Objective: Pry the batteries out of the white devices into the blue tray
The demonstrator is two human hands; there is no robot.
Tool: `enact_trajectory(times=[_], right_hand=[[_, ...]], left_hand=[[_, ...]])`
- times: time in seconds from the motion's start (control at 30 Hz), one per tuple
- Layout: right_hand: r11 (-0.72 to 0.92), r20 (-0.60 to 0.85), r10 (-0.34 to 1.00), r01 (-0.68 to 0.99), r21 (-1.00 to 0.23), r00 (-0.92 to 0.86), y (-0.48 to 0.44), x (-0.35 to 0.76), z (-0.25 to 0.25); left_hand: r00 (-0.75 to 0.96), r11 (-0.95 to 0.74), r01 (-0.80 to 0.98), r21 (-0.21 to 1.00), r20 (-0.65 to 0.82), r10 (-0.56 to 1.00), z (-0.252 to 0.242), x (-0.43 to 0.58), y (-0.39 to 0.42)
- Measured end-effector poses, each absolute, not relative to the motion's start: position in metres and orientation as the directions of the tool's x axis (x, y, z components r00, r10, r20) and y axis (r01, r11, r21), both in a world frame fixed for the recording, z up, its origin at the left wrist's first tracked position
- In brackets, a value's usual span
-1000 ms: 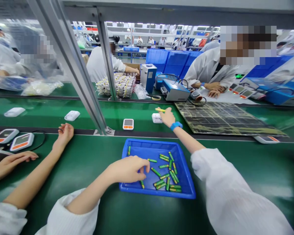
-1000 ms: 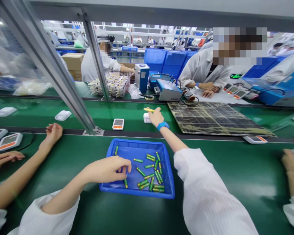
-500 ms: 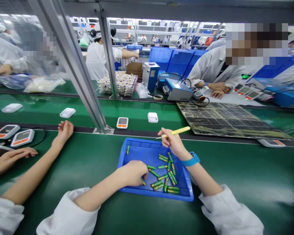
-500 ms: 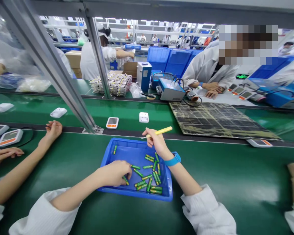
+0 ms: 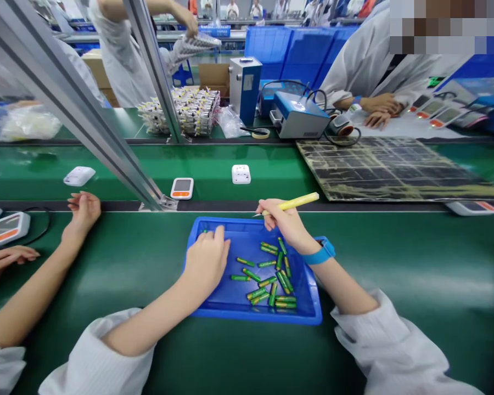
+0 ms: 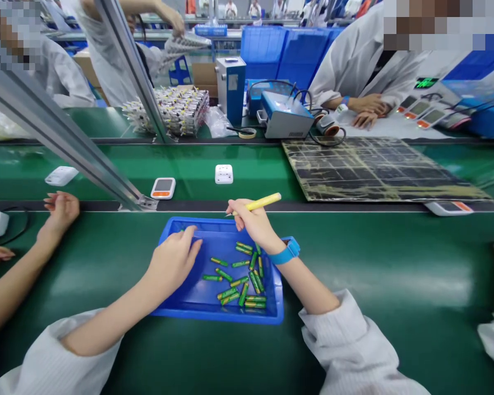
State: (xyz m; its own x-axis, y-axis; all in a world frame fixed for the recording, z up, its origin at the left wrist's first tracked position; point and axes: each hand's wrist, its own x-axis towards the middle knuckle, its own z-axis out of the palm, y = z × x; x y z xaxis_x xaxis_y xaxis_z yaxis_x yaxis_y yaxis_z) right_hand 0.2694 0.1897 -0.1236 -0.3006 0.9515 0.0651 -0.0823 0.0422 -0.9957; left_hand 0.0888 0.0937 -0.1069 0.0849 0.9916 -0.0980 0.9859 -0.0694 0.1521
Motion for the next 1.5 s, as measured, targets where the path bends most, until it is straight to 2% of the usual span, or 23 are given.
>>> enact_trajectory(times=[0.07,0.13,0.23,0.33,0.63,0.83,1.03,1.17,1.3,1.5], right_hand=[[0.062,0.073,0.948,-0.047,-0.997,-0.311,0.19,0.27,-0.123],[0.063,0.07,0.945,-0.034,-0.997,-0.32,0.19,0.27,-0.122],[0.049,0.059,0.944,-0.038,-0.998,-0.325,0.19,0.271,-0.122],[0.043,0.055,0.944,-0.043,-0.998,-0.326,0.19,0.27,-0.122],[0.058,0.069,0.939,-0.041,-0.997,-0.336,0.19,0.271,-0.121],[0.076,0.082,0.939,-0.031,-0.997,-0.333,0.189,0.27,-0.118],[0.078,0.087,0.938,-0.039,-0.996,-0.335,0.19,0.271,-0.121],[0.071,0.083,0.94,-0.047,-0.996,-0.331,0.19,0.271,-0.122],[0.087,0.096,0.937,-0.041,-0.995,-0.335,0.19,0.271,-0.12],[0.076,0.087,0.941,-0.047,-0.996,-0.328,0.189,0.271,-0.12]], left_hand=[[0.049,-0.043,0.994,0.097,-0.056,0.997,-0.111,0.089,0.094],[0.088,-0.085,0.995,0.058,-0.051,0.995,-0.118,0.088,0.094],[0.163,-0.158,0.986,0.06,-0.089,0.983,-0.13,0.086,0.095],[0.227,-0.216,0.97,0.112,-0.091,0.97,-0.137,0.084,0.096],[0.22,-0.199,0.949,0.243,-0.064,0.973,-0.132,0.082,0.1],[0.318,-0.256,0.835,0.488,-0.046,0.947,-0.135,0.077,0.104],[0.612,-0.299,0.635,0.712,-0.227,0.758,-0.116,0.079,0.1],[0.743,-0.277,0.571,0.773,-0.342,0.575,-0.109,0.078,0.099],[0.834,-0.296,0.496,0.816,-0.354,0.424,-0.112,0.075,0.1],[0.858,-0.235,0.468,0.852,-0.375,0.351,-0.114,0.072,0.1]])
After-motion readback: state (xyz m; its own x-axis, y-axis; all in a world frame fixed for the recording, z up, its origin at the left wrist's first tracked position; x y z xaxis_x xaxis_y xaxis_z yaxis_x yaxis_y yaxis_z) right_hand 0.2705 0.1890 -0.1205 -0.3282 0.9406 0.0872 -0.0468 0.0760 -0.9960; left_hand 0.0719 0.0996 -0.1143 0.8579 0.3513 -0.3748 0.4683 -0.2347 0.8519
